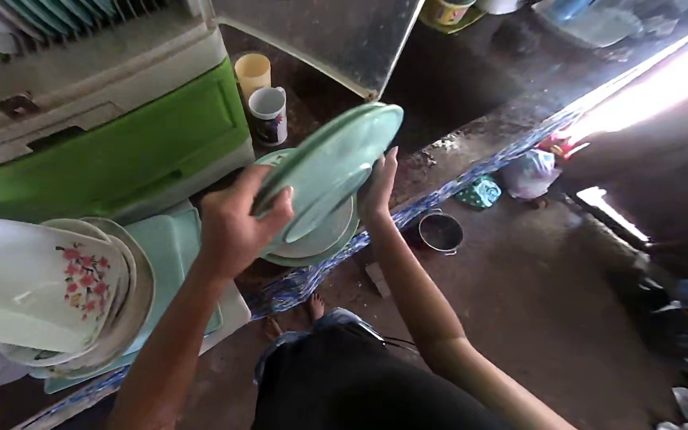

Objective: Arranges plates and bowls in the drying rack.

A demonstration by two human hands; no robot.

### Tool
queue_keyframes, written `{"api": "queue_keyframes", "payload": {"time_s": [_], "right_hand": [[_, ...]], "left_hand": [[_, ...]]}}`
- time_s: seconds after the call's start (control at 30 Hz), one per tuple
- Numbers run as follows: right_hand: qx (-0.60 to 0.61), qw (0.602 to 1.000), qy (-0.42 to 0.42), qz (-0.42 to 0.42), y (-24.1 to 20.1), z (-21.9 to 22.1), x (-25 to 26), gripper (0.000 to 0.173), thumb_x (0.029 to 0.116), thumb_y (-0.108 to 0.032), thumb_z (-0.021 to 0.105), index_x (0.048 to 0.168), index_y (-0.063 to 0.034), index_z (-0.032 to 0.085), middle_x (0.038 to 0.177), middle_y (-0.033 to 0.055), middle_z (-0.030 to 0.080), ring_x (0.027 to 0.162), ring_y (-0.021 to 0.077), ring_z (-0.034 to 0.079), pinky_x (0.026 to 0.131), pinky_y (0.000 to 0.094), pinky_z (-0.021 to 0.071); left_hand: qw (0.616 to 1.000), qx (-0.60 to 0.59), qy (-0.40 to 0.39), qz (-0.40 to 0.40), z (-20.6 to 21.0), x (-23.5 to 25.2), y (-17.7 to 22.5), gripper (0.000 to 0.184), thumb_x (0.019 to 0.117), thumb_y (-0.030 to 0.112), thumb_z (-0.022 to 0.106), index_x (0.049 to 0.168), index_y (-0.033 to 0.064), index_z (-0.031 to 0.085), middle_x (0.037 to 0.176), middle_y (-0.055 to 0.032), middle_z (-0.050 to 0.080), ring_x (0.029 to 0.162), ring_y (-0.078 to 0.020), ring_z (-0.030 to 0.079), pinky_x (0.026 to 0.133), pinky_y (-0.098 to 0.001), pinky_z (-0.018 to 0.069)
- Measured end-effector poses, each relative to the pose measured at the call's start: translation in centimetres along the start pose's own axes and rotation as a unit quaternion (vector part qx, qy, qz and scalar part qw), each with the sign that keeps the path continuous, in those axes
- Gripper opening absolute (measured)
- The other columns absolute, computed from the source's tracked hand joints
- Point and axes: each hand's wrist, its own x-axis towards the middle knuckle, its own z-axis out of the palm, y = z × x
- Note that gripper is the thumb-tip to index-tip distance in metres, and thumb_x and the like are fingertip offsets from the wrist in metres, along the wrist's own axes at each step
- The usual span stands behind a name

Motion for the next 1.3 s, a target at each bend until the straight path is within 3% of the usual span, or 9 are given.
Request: {"api": "queue_keyframes", "payload": {"time_s": [0.1,0.23,0.33,0.57,0.8,0.97,1.03,1.1,1.3], "right_hand": [[0.045,0.995,0.087,0.005,2.0,1.6,1.1,0.066,0.1108,-0.045,0.009,0.14,-0.0025,0.05,0.126,0.011,0.064,0.115,0.0145,0.063,0.099,0.0362,0.0525],[0.019,0.992,0.094,0.088,2.8,3.6,0.7,0.072,0.1096,-0.055,0.014,0.136,-0.0028,0.056,0.125,0.0131,0.066,0.114,0.0169,0.064,0.099,0.0407,0.0535],[-0.059,0.989,0.103,0.091,0.5,4.1,-1.6,0.07,0.1074,-0.061,0.02,0.117,-0.0063,0.063,0.1,0.0088,0.067,0.09,0.015,0.065,0.081,0.0412,0.0555],[-0.005,0.992,0.114,-0.049,2.5,3.8,-0.6,0.06,0.1124,-0.033,0.007,0.161,0.003,0.01,0.162,0.0237,0.029,0.146,0.0215,0.038,0.119,0.0345,0.034],[-0.031,0.992,0.116,-0.045,-1.3,7.2,-4.1,0.062,0.1131,-0.037,0.012,0.142,0.0065,0.046,0.133,0.0166,0.058,0.121,0.0098,0.058,0.104,0.0294,0.0468],[0.064,0.99,-0.003,-0.129,-6.2,9.3,-7.2,0.051,0.1122,-0.035,0.015,0.137,0.0003,0.042,0.107,-0.0076,0.063,0.097,-0.0074,0.062,0.088,0.0166,0.0542],[0.038,0.983,-0.072,-0.163,-9.6,11.7,-5.8,0.046,0.1118,-0.027,0.019,0.134,0.0033,0.044,0.108,-0.0018,0.064,0.099,-0.0031,0.061,0.089,0.0175,0.0521],[-0.026,0.976,-0.162,-0.141,-14.9,15.4,-4.2,0.05,0.1123,-0.021,0.015,0.151,0.0077,0.031,0.137,0.0151,0.053,0.121,0.0064,0.053,0.105,0.0246,0.043],[-0.08,0.937,-0.311,-0.137,-24.1,30.3,3.3,0.056,0.1132,-0.04,0.023,0.156,-0.006,0.035,0.155,0.0173,0.045,0.139,0.0259,0.047,0.113,0.0461,0.0407]], "left_hand": [[0.993,-0.058,-0.055,-0.087,-0.7,0.1,-0.5,0.028,0.0962,0.021,0.063,0.114,0.0002,0.065,0.086,-0.0007,0.067,0.071,0.0058,0.061,0.066,-0.0104,0.0509],[0.964,-0.062,-0.097,-0.241,-2.9,-0.4,-1.6,0.046,0.0925,0.022,0.074,0.133,0.004,0.06,0.11,-0.0091,0.07,0.093,-0.0067,0.068,0.084,-0.0281,0.0577],[0.937,-0.112,0.026,-0.329,-2.9,-3.1,-2.3,0.052,0.0876,0.014,0.076,0.133,-0.0013,0.056,0.113,-0.0078,0.067,0.099,-0.004,0.066,0.089,-0.0264,0.0568],[0.949,-0.197,0.055,-0.239,-0.1,-5.7,-2.6,0.028,0.0811,0.011,0.08,0.101,-0.0069,0.071,0.093,-0.0054,0.073,0.087,0.0027,0.067,0.083,-0.0172,0.0551],[0.894,-0.255,0.177,-0.324,-1.8,-8.0,-2.0,0.029,0.0794,0.002,0.073,0.105,-0.0104,0.066,0.088,-0.0005,0.072,0.082,0.0038,0.068,0.081,-0.0179,0.0571],[0.946,-0.196,0.251,-0.057,-4.4,-11.9,2.6,0.017,0.0894,0.028,0.076,0.106,0.0256,0.073,0.1,0.0234,0.072,0.096,0.0148,0.064,0.085,-0.0105,0.0547],[0.945,-0.154,0.283,0.048,-6.3,-10.5,3.6,0.023,0.0933,0.03,0.074,0.116,0.0301,0.07,0.111,0.0226,0.072,0.104,0.0108,0.064,0.09,-0.0129,0.0547],[0.929,-0.094,0.348,0.08,-7.4,-8.1,3.7,0.025,0.094,0.033,0.074,0.118,0.0305,0.068,0.111,0.022,0.071,0.105,0.0092,0.065,0.089,-0.0142,0.0553],[0.847,-0.106,0.519,0.05,-9.0,4.7,1.2,0.014,0.0955,0.009,0.069,0.106,0.0014,0.062,0.089,0.0112,0.07,0.087,0.0043,0.069,0.079,-0.0208,0.0602]]}}
